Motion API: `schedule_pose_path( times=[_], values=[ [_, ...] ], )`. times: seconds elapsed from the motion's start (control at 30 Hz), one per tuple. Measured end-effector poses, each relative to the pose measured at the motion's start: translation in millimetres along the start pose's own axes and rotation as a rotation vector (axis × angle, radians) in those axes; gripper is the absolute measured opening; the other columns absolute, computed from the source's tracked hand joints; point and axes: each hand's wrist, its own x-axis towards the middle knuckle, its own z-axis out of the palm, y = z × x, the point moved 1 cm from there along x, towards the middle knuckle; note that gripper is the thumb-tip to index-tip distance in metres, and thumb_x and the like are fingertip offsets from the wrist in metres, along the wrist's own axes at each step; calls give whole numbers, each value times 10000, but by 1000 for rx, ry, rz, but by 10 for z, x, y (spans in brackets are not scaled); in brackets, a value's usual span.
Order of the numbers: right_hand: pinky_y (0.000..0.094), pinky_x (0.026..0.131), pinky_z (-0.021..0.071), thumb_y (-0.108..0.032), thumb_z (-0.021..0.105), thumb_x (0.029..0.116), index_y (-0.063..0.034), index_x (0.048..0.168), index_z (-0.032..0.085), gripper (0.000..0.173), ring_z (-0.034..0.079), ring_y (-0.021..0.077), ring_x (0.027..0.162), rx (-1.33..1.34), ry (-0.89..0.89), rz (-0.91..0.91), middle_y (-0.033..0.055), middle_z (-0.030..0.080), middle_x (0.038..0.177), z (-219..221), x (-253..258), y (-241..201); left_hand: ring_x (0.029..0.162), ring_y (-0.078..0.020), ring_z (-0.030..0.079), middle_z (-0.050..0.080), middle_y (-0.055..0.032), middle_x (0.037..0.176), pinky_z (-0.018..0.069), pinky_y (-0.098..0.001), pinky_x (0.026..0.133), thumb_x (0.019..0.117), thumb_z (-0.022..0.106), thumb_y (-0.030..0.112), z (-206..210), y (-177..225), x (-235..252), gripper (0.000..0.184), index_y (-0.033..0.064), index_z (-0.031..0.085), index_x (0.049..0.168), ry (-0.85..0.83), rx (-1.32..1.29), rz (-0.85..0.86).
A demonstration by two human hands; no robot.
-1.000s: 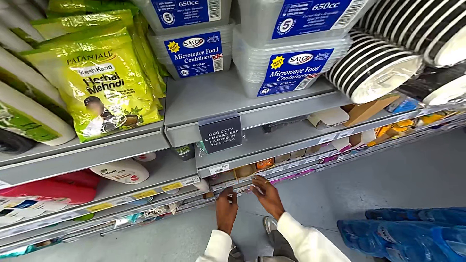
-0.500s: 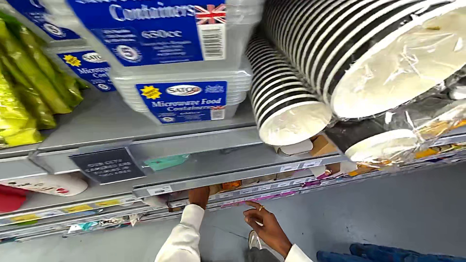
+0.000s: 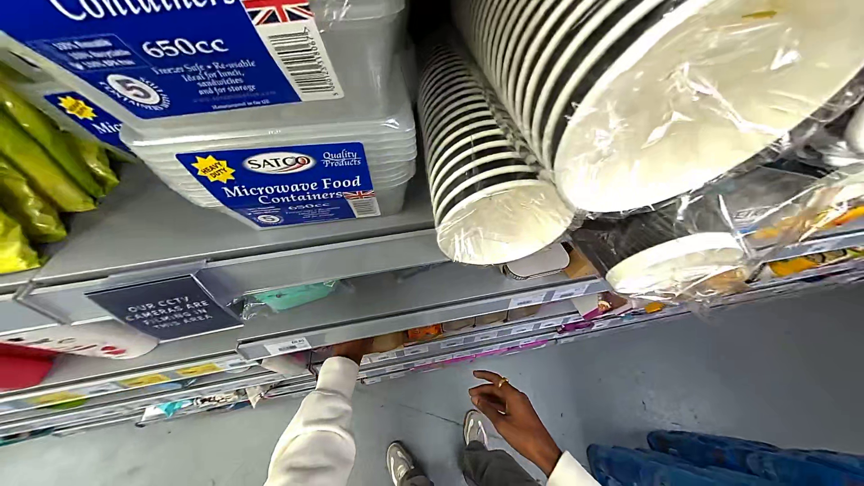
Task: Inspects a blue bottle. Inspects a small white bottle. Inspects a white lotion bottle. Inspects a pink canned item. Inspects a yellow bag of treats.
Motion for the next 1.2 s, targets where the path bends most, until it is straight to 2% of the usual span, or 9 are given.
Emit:
schedule_pose_path(
  times=[0.03,0.13,0.3,0.43,0.57,0.63,0.83,0.97,1.2],
  values=[
    [296,926,597,-165,684,977,-17,1418,540,486,731,124,988,2,8,7,58,750,1112,18,-4,3,1451,-437,382,492,-295,1480,203,-610,1222,1010,599,372,166,-140,170,562,-27,576,1405,20,50,-3],
    [293,923,592,-169,682,977,-2,1415,535,492,731,124,984,18,16,24,66,749,1112,91,-32,17,1496,-399,322,418,-244,1563,219,-611,1217,1015,586,437,86,-175,357,627,44,498,1497,-193,182,-25],
    [290,927,591,-170,689,976,-7,1414,538,491,730,123,990,34,23,40,68,748,1112,188,-26,-12,1459,-444,373,467,-274,1516,254,-641,1191,1074,477,322,260,-384,382,497,22,533,1466,-140,284,147],
    [290,932,590,-172,684,980,-4,1412,536,486,727,125,1000,54,38,45,77,740,1125,224,-15,-39,1453,-437,386,479,-279,1503,261,-632,1190,1069,485,315,213,-335,349,497,3,541,1452,-131,268,146],
    [290,943,581,-184,678,983,6,1411,535,489,721,131,1011,36,41,41,87,732,1137,237,24,-99,1370,-456,489,564,-294,1408,363,-633,1122,1073,464,215,74,-137,156,408,-16,606,1379,-29,375,200],
    [288,945,577,-186,675,984,4,1408,538,485,718,130,1015,25,44,39,90,730,1136,224,50,-127,1349,-446,516,589,-278,1387,384,-627,1109,1069,464,224,114,-157,163,406,-3,624,1365,12,407,202],
    [314,949,575,-187,674,984,5,1414,537,491,716,155,1028,-8,47,40,106,725,1155,222,76,-178,1393,-442,468,553,-277,1432,338,-640,1136,1072,450,310,211,-134,187,473,4,594,1403,-11,382,166],
    [308,949,575,-197,676,984,-2,1414,539,491,716,149,1030,-21,45,42,103,723,1161,222,75,-180,1345,-443,522,609,-262,1370,371,-653,1104,1058,453,281,280,-151,199,433,20,646,1345,69,420,216],
    [311,949,574,-217,680,983,-15,1421,536,504,715,151,1035,-40,10,75,100,724,1164,256,34,-133,1344,-436,526,616,-245,1371,365,-665,1097,1055,454,361,357,-137,265,468,57,658,1347,74,420,191]
  ],
)
